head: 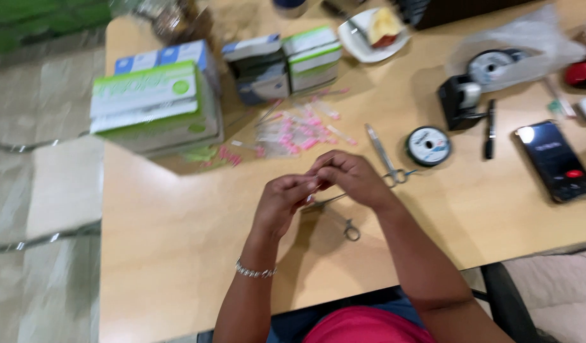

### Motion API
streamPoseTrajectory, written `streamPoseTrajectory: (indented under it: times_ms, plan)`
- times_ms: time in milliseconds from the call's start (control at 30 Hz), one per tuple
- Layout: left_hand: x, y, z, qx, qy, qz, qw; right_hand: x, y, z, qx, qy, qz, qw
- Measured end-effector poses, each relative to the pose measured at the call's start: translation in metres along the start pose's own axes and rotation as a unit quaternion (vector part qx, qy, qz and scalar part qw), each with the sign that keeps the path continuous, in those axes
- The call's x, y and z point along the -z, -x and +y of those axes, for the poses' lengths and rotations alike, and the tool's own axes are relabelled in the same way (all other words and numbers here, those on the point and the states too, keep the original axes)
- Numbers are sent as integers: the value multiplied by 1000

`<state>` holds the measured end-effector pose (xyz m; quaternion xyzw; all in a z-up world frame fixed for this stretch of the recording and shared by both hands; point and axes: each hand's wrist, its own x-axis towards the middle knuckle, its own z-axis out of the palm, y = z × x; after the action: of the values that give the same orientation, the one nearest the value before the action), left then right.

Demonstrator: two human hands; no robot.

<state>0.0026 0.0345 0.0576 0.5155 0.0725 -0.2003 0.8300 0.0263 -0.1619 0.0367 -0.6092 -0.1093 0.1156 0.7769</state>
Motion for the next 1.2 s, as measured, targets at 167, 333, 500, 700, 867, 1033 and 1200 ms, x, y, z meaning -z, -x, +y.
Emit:
streamPoseTrajectory:
  times_ms: [167, 333, 500, 700, 867, 1033, 1200]
  plan:
    - [2, -2, -4, 17, -25, 17, 999, 4, -3, 6, -5, -9, -15, 1000]
    - [1, -10, -8, 48, -76, 48, 995, -9, 5, -23, -24, 8, 38, 999]
    - [17, -17, -19, 18, -30, 62, 997, -17, 9, -36, -43, 90, 29, 995]
    - [26, -22, -30, -16, -21, 39, 999, -14, 11, -38, -38, 87, 11, 995]
    - [25, -18, -27, -10, -31, 58, 998, -17, 11, -37, -57, 57, 11, 997]
    - [21, -19, -23, -15, -30, 44, 998, -9, 6, -29, -50, -12, -18, 999]
    - [21, -19, -25, -18, -11, 27, 999, -8, 8, -31, -50, 10, -18, 999]
